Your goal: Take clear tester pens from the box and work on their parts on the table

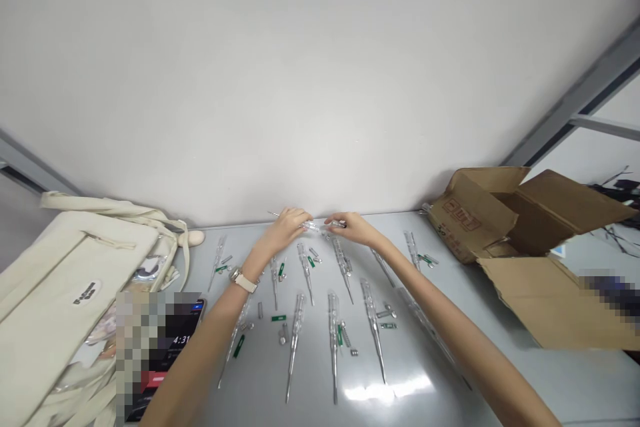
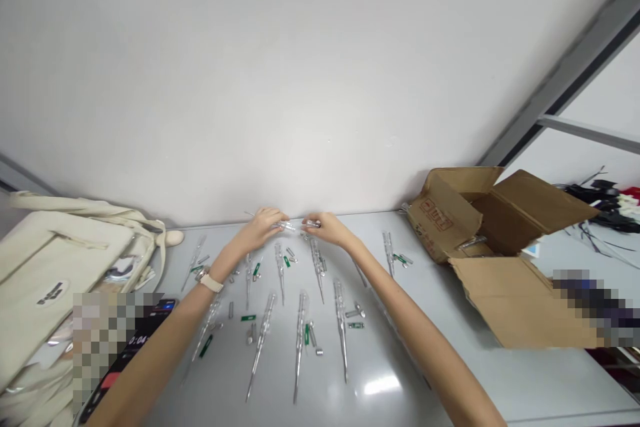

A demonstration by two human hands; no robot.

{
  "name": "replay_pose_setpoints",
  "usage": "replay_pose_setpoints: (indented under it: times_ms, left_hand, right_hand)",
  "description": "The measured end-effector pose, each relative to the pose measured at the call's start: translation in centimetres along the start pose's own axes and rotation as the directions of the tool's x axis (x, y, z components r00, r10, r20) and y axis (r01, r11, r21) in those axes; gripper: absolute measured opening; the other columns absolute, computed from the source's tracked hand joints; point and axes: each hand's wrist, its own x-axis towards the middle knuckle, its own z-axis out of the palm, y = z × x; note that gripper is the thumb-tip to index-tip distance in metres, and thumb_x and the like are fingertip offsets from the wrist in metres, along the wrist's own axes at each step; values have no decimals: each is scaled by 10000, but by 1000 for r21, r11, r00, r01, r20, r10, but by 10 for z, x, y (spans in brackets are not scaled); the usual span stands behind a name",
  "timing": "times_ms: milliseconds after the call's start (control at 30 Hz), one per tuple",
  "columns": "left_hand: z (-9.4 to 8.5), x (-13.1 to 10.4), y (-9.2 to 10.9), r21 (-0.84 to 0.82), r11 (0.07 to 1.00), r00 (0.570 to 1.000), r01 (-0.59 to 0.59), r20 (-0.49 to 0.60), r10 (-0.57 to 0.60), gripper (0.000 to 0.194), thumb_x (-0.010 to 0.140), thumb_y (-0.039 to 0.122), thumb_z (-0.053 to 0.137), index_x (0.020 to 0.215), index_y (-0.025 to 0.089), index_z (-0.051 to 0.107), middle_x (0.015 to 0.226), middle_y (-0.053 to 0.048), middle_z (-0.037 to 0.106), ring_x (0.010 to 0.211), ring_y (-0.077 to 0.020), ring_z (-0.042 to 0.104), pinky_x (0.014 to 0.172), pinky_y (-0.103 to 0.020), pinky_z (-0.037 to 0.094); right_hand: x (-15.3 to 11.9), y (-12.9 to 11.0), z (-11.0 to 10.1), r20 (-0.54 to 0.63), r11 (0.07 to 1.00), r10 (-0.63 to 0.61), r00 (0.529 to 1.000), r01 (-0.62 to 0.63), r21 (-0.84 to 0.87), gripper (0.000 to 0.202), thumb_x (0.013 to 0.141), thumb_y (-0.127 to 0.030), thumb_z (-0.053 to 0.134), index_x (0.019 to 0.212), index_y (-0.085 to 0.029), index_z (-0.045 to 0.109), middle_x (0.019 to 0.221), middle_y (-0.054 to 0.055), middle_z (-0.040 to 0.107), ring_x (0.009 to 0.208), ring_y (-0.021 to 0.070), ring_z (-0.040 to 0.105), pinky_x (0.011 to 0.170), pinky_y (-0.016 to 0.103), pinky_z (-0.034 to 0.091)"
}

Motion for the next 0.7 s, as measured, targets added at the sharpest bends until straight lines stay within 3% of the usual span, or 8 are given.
replay_pose_setpoints:
  times_ms: [100,233,300,367,400,467,567,700]
  left_hand:
    - [-8,-5,9,-58,998,998,11,-58,-15,228,954,227,484,1179,216,522,1147,-59,642,1085,-219,556,932,-342,365]
    - [-14,-9,27,6,1000,998,-9,-64,9,254,967,188,430,1206,229,508,1180,-63,645,1102,-220,572,979,-376,334]
    - [-13,-12,35,38,997,984,65,-167,-58,260,965,206,440,1212,242,514,1229,-72,617,1173,-236,542,1034,-416,294]
    - [-6,-13,40,-50,967,895,248,-370,-249,249,947,278,498,1190,233,524,1234,-96,590,1169,-254,537,1030,-438,316]
    - [-2,-13,40,-172,924,803,340,-458,-381,257,927,324,538,1161,219,530,1203,-106,588,1098,-249,567,988,-428,366]
    - [10,-9,36,-489,789,666,372,-451,-594,331,871,415,613,1106,194,537,1123,-108,600,867,-195,614,834,-368,467]
    - [28,3,25,-763,596,746,251,-241,-621,380,848,501,602,1034,170,585,939,-74,656,666,-142,613,662,-297,498]
    - [38,13,18,-772,604,763,198,-266,-589,359,855,519,571,883,164,621,840,-54,671,669,-138,630,645,-270,507]
  right_hand:
    - [1,-9,8,21,994,-40,999,38,100,380,843,-453,609,1103,-192,702,1069,52,701,922,194,607,791,253,437]
    - [3,-18,18,18,983,-54,998,50,178,394,836,-519,596,941,-163,728,813,3,678,740,155,573,705,246,426]
    - [3,-20,19,-10,976,-42,999,43,214,416,847,-527,575,926,-145,720,765,-2,655,710,146,559,687,242,421]
    - [1,-21,18,-36,967,-31,999,39,251,441,861,-535,549,953,-135,710,797,12,663,728,150,568,683,239,425]
    - [0,-21,17,-44,963,-27,999,37,266,448,866,-537,541,964,-133,706,817,20,670,738,154,574,681,239,427]
    - [-1,-20,17,-50,958,-24,998,37,285,439,859,-536,548,956,-139,707,830,25,679,747,159,581,682,242,429]
    - [0,-19,20,-50,958,-27,998,40,284,398,825,-527,589,899,-158,718,811,14,684,752,168,585,707,254,433]
    - [2,-14,23,-119,969,18,993,12,247,378,817,-500,599,961,-168,711,894,28,703,781,178,588,739,274,425]
